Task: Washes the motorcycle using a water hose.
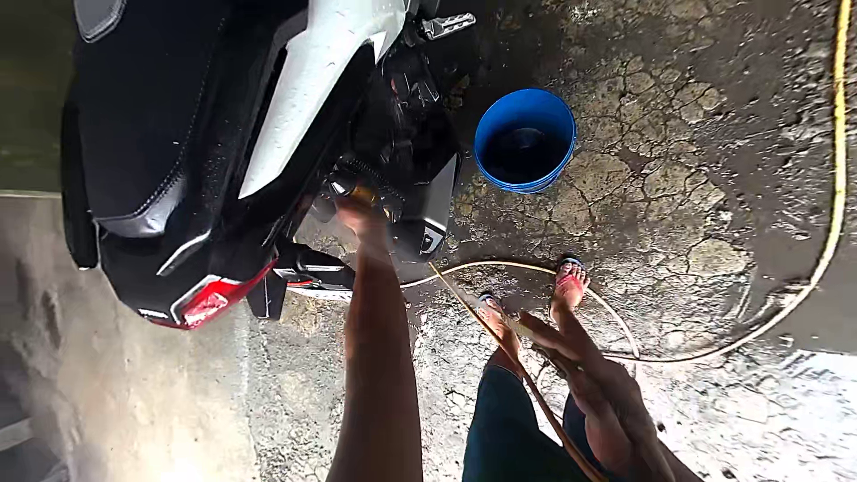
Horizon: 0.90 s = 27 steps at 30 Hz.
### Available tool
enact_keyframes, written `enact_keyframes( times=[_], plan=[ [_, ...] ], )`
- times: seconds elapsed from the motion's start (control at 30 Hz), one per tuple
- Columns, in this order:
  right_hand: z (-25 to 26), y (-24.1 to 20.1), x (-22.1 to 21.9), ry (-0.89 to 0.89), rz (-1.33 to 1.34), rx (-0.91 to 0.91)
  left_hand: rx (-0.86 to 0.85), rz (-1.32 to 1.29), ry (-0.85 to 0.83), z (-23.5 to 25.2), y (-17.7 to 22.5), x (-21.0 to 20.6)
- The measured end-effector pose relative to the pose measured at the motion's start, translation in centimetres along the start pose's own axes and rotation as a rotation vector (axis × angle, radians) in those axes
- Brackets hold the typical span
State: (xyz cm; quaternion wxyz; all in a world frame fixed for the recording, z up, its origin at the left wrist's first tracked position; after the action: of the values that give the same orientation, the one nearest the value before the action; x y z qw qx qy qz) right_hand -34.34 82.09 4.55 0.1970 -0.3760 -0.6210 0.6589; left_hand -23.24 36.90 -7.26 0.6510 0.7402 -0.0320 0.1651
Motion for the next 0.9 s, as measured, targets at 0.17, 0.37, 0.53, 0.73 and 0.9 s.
enact_keyframes(
  times=[0.17, 0.37, 0.53, 0.73, 0.9],
  plan=[
    [2.8, 1.8, 1.2, 0.213, 0.089, -0.023, -0.197, -0.331, -0.044, 3.0, 5.0, -0.2],
    [3.3, 2.0, -3.2, 0.030, 0.185, 0.025, -0.329, -0.535, -0.024, -0.6, 7.8, 2.0],
    [2.9, 1.6, -4.2, -0.001, 0.173, 0.024, -0.389, -0.463, -0.179, -0.7, 8.7, 2.3],
    [4.1, 3.1, -4.5, 0.092, 0.116, 0.039, -0.150, -0.580, -0.220, 2.9, 6.1, 0.4],
    [2.9, 2.3, -7.3, -0.049, -0.007, 0.131, -0.117, -0.227, -0.372, 4.0, 3.8, -0.7]
  ],
)
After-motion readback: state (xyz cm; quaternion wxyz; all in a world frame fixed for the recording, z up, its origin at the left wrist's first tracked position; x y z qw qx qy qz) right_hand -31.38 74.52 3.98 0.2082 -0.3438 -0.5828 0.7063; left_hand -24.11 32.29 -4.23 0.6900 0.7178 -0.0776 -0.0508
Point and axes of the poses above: each hand's wrist, its own z-axis towards the middle knuckle, its own x-axis out of the back of the hand, y = z × x, the point moved 8 cm from there along z, towards the middle knuckle, and after that the axes turned 7 degrees about y, right-handed, at the moved point
